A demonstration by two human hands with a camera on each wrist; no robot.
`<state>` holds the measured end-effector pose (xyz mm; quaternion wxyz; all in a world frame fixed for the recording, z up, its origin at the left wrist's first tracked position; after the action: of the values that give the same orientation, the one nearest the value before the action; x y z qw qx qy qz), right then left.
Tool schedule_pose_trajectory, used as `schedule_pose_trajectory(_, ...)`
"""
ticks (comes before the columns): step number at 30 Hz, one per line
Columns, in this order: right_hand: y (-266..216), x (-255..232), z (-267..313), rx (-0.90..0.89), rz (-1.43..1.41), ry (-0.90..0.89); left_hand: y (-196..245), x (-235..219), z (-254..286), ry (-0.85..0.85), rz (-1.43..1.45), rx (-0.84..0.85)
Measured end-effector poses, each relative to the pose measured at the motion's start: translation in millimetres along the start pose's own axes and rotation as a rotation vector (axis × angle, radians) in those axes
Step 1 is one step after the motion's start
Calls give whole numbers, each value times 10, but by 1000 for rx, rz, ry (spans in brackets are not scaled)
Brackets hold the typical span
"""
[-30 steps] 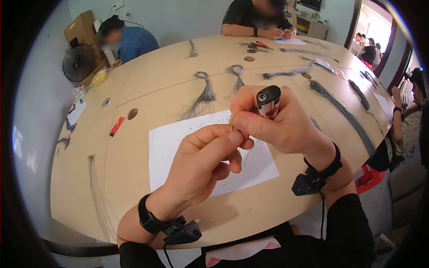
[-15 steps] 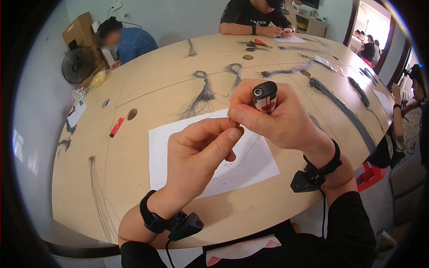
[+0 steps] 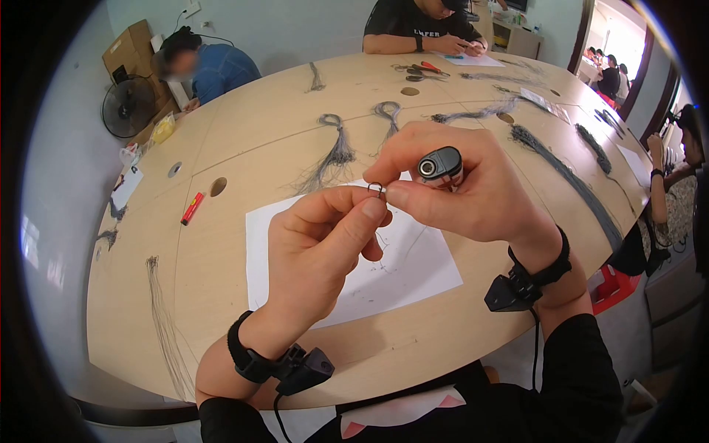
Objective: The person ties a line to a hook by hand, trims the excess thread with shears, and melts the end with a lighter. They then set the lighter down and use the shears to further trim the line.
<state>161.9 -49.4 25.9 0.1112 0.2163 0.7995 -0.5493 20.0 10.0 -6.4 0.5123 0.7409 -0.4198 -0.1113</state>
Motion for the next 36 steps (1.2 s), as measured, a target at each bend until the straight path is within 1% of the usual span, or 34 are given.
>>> schedule_pose_trajectory(2,3,13,0,0,-20,-23,5,2,2,5,7,3)
schedule_pose_trajectory(4,-2,14,12,-19,29,43,15,3,1,-19,-6,6)
schedule_pose_trajectory(5,-6,13,12,-17,29,43,14,3,5,-19,-5,4)
schedule_pose_trajectory(7,-40,13,16,-152,195,57,12,10,11,-49,-41,6)
schedule_pose_trajectory(8,-40,15,14,-151,195,57,3,11,14,-49,-40,4)
schedule_pose_trajectory(10,-69,27,24,-312,321,93,-16,14,19,-44,-11,4)
schedule_pose_trajectory(14,-67,4,28,-256,309,106,3,11,11,-42,-26,-12)
schedule_pose_trajectory(16,-39,0,13,-165,193,105,-6,10,17,-40,-11,-34)
schedule_pose_trajectory(17,-39,1,11,-165,193,105,-6,12,18,-40,-11,-33)
schedule_pose_trajectory(19,-43,15,10,-196,141,43,-4,15,21,-42,-7,-47)
schedule_pose_trajectory(23,-60,21,22,-184,166,16,-20,10,18,-48,26,-25)
schedule_pose_trajectory(25,-50,38,26,-227,181,78,-15,17,19,-60,17,-18)
schedule_pose_trajectory(29,-74,55,33,-250,263,106,-7,16,16,-82,7,-10)
schedule_pose_trajectory(31,-58,54,28,-350,311,156,-7,0,10,-58,-22,5)
schedule_pose_trajectory(35,-92,29,48,-343,334,147,-13,11,18,-51,-20,-38)
schedule_pose_trajectory(36,-117,9,52,-255,337,112,-7,15,18,-36,-14,-50)
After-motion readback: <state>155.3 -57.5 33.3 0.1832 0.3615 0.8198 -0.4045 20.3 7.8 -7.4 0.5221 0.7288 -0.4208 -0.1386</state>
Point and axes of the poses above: each hand's wrist, its own z-axis away from the middle knuckle, its own x-axis out of the palm, y = z × x, the point moved 2 cm from there along -z, towards the middle knuckle, and after that the axes turned 14 degrees about x, right-handed, at the moved point
